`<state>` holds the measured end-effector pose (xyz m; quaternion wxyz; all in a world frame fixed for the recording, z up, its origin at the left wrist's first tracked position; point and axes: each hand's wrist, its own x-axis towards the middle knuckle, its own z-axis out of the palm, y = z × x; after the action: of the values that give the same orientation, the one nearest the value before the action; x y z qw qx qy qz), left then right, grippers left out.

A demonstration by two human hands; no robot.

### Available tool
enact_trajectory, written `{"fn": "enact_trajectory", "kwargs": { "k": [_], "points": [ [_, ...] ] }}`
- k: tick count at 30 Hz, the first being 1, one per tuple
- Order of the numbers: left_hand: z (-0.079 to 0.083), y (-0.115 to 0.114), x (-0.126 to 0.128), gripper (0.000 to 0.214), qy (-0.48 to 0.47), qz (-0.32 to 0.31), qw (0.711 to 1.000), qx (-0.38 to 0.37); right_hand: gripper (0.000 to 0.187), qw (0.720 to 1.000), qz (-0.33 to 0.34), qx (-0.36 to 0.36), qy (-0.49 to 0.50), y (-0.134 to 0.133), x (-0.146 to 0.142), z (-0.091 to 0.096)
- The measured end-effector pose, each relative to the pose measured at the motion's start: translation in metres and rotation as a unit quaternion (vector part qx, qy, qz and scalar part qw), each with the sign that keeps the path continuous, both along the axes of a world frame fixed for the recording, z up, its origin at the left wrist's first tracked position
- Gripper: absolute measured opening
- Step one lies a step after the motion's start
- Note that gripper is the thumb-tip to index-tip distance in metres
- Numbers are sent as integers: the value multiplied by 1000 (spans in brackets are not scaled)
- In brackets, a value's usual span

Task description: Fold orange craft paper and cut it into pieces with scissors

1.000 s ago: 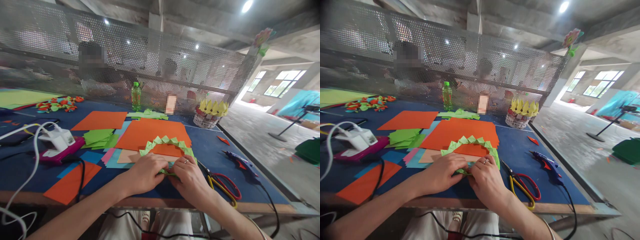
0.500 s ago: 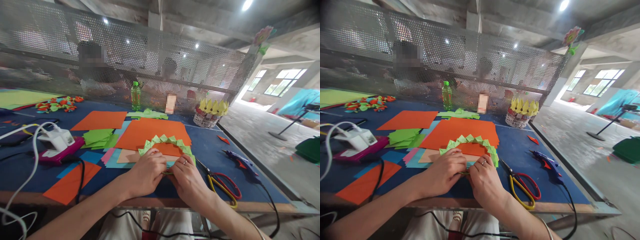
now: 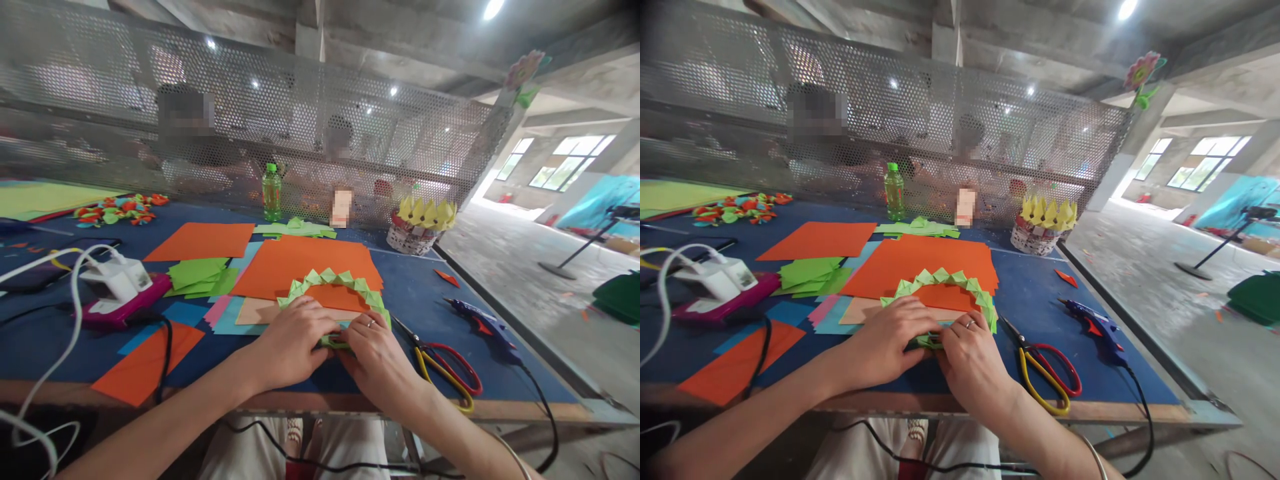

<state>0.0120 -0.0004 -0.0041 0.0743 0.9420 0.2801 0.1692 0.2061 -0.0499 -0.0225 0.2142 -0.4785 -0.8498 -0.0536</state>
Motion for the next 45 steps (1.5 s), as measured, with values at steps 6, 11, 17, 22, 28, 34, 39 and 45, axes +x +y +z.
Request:
{"fn": "enact_trajectory", "kwargs": {
  "k": [6, 11, 17, 22, 28, 34, 39, 45],
  "points": [
    [-1, 1, 3, 15, -6, 12, 1000, 13, 12, 1000, -1, 13, -5, -1, -4, -4],
    [-8, -2, 5, 17, -8, 15, 999, 40, 15, 999, -12, 35, -2, -3, -9, -8],
    [-10, -5, 2, 20, -4, 10, 999, 50, 17, 999, -2, 36, 9, -5, -11, -7],
    [-4, 0, -9, 20, 7, -5, 999, 38, 39, 998, 18, -53, 27, -9, 5, 23],
    [10, 2, -30, 49, -6, -4, 1000, -28, 30, 987, -111, -71, 97, 37, 56, 50],
    [21, 16, -62, 33, -113, 200, 968, -100, 36, 969, -160, -181, 47, 91, 76, 39],
    [6, 24, -71, 34, -112, 268, 944, -156, 34, 956, -165, -244, 6, 119, 69, 29],
    [-17, 27, -55, 63, -163, 257, 926, -222, 29, 947, -152, -281, -25, 128, 56, 33]
  ]
}}
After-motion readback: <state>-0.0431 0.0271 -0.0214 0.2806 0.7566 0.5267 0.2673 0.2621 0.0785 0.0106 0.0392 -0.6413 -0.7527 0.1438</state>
